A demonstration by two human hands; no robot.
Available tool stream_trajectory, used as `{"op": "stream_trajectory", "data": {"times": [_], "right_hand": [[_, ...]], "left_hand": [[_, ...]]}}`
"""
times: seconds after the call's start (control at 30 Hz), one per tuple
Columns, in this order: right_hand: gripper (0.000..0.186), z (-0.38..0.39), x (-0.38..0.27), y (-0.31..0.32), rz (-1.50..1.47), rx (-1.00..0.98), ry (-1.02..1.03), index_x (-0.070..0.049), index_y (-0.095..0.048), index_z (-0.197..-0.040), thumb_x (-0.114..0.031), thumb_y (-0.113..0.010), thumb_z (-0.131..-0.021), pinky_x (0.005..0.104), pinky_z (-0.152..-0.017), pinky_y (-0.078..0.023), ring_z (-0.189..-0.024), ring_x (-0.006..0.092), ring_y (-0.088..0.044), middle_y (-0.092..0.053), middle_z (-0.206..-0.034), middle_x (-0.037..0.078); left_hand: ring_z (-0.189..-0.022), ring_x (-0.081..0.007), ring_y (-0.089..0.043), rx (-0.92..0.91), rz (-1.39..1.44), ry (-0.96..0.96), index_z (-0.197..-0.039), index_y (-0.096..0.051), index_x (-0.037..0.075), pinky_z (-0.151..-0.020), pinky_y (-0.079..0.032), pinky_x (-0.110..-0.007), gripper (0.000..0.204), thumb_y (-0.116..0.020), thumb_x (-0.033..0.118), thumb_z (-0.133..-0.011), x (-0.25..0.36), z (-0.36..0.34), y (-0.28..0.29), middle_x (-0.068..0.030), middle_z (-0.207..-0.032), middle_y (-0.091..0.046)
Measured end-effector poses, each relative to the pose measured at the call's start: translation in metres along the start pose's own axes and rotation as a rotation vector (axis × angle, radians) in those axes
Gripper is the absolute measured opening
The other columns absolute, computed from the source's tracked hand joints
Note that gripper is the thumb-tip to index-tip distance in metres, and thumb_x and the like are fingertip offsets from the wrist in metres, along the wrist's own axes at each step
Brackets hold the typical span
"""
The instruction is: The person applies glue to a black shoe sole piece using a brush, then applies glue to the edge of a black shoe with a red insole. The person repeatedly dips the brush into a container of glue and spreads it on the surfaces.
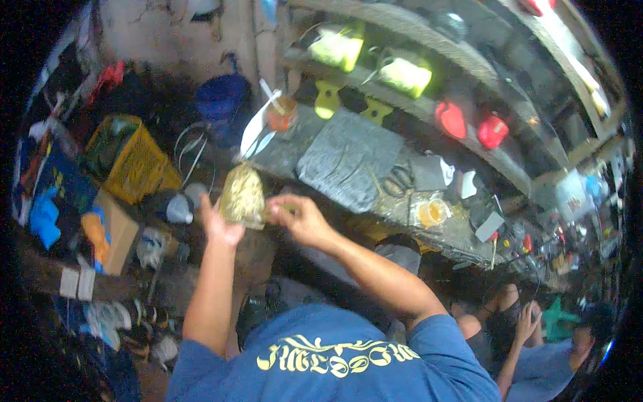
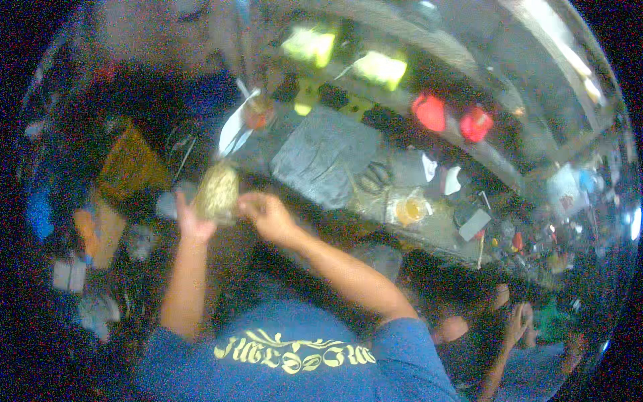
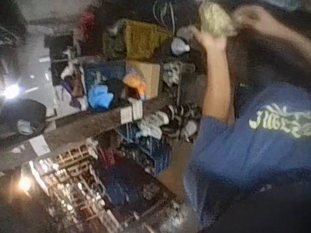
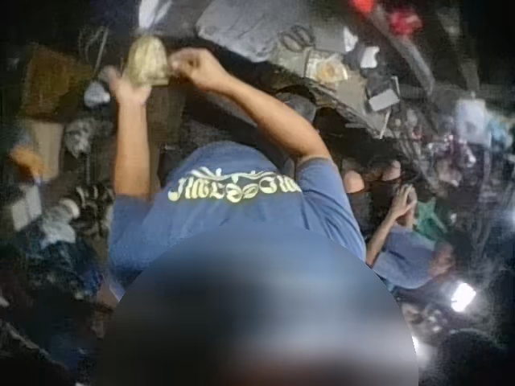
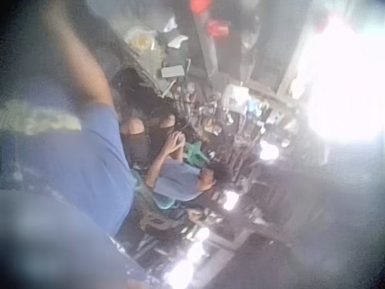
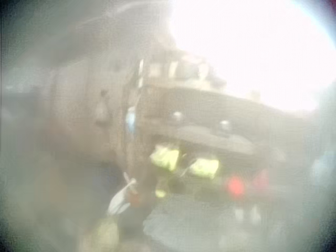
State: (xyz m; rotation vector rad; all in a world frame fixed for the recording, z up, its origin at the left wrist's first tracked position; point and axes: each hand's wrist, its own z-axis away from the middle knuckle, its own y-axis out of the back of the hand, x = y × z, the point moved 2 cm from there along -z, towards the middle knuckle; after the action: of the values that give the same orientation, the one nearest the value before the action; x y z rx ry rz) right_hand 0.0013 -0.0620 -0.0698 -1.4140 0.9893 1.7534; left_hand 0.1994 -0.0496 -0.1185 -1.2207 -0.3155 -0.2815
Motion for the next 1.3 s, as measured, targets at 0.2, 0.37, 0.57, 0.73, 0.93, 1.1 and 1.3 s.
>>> {"op": "stream_trajectory", "data": {"times": [0.2, 0.37, 0.57, 0.73, 0.93, 1.1, 1.3], "right_hand": [[0.021, -0.047, 0.030, 0.023, -0.044, -0.178, -0.163, 0.005, -0.064, -0.096, -0.015, -0.061, -0.092, 0.0316, -0.059, -0.056, -0.066, 0.0200, -0.068, -0.071, -0.081, 0.014], [0.019, -0.100, 0.026, 0.014, 0.321, -0.069, 0.021, 0.002, -0.064, -0.093, -0.016, -0.060, -0.089, 0.0391, -0.057, -0.056, -0.066, 0.0305, -0.070, -0.070, -0.081, 0.020], [0.011, -0.040, 0.023, -0.025, 0.543, -0.162, 0.425, -0.001, -0.065, -0.094, -0.008, -0.060, -0.087, 0.0439, -0.071, -0.054, -0.081, 0.0336, -0.070, -0.069, -0.083, 0.017], [0.019, -0.052, 0.034, 0.000, 0.206, -0.012, 0.053, 0.000, -0.065, -0.099, -0.016, -0.057, -0.094, 0.0351, -0.056, -0.055, -0.063, 0.0213, -0.069, -0.070, -0.078, 0.014], [0.021, -0.012, 0.038, -0.020, 0.376, -0.150, 0.406, 0.000, -0.066, -0.105, -0.017, -0.057, -0.097, 0.0412, -0.082, -0.053, -0.094, 0.0298, -0.069, -0.071, -0.098, 0.017], [0.027, 0.063, 0.034, 0.032, -0.330, -0.059, 0.188, -0.002, -0.063, -0.118, -0.020, -0.061, -0.099, 0.0318, -0.077, -0.056, -0.089, 0.0154, -0.067, -0.069, -0.104, 0.009], [0.031, 0.161, 0.052, 0.109, -0.606, 0.449, -0.010, 0.002, -0.057, -0.126, -0.015, -0.057, -0.100, 0.0348, -0.072, -0.061, -0.085, 0.0227, -0.069, -0.066, -0.106, 0.017]], "left_hand": [[-0.130, -0.0326, -0.050, 0.018, -0.107, -0.011, -0.143, -0.040, -0.001, -0.111, -0.037, -0.049, 0.082, -0.030, 0.066, -0.098, 0.001, 0.003, 0.030, -0.0173, -0.142, -0.051], [-0.131, -0.0312, -0.048, 0.058, -0.144, -0.048, -0.144, -0.041, 0.002, -0.112, -0.036, -0.048, 0.080, -0.027, 0.066, -0.099, -0.010, -0.002, 0.052, -0.0146, -0.143, -0.050], [-0.128, -0.0318, -0.051, -0.014, -0.107, -0.020, -0.143, -0.042, 0.001, -0.110, -0.037, -0.049, 0.083, -0.027, 0.069, -0.097, 0.007, -0.007, 0.072, -0.0160, -0.140, -0.052], [-0.130, -0.0341, -0.048, -0.028, -0.008, 0.038, -0.143, -0.039, -0.003, -0.111, -0.036, -0.050, 0.087, -0.029, 0.069, -0.096, 0.007, 0.001, 0.066, -0.0189, -0.142, -0.050], [-0.134, -0.0356, -0.044, -0.067, 0.019, 0.045, -0.145, -0.035, -0.003, -0.113, -0.032, -0.052, 0.085, -0.028, 0.067, -0.097, 0.016, 0.001, 0.079, -0.0195, -0.145, -0.046], [-0.133, -0.0312, -0.044, 0.272, -0.435, -0.167, -0.143, -0.040, 0.000, -0.112, -0.030, -0.049, 0.070, -0.046, 0.053, -0.099, 0.065, 0.006, 0.139, -0.0176, -0.142, -0.049], [-0.092, -0.0189, -0.061, 0.224, -0.765, -0.550, -0.112, -0.056, 0.003, -0.086, -0.050, -0.035, 0.025, -0.069, 0.010, -0.091, 0.074, 0.017, 0.127, -0.0065, -0.100, -0.062]]}}
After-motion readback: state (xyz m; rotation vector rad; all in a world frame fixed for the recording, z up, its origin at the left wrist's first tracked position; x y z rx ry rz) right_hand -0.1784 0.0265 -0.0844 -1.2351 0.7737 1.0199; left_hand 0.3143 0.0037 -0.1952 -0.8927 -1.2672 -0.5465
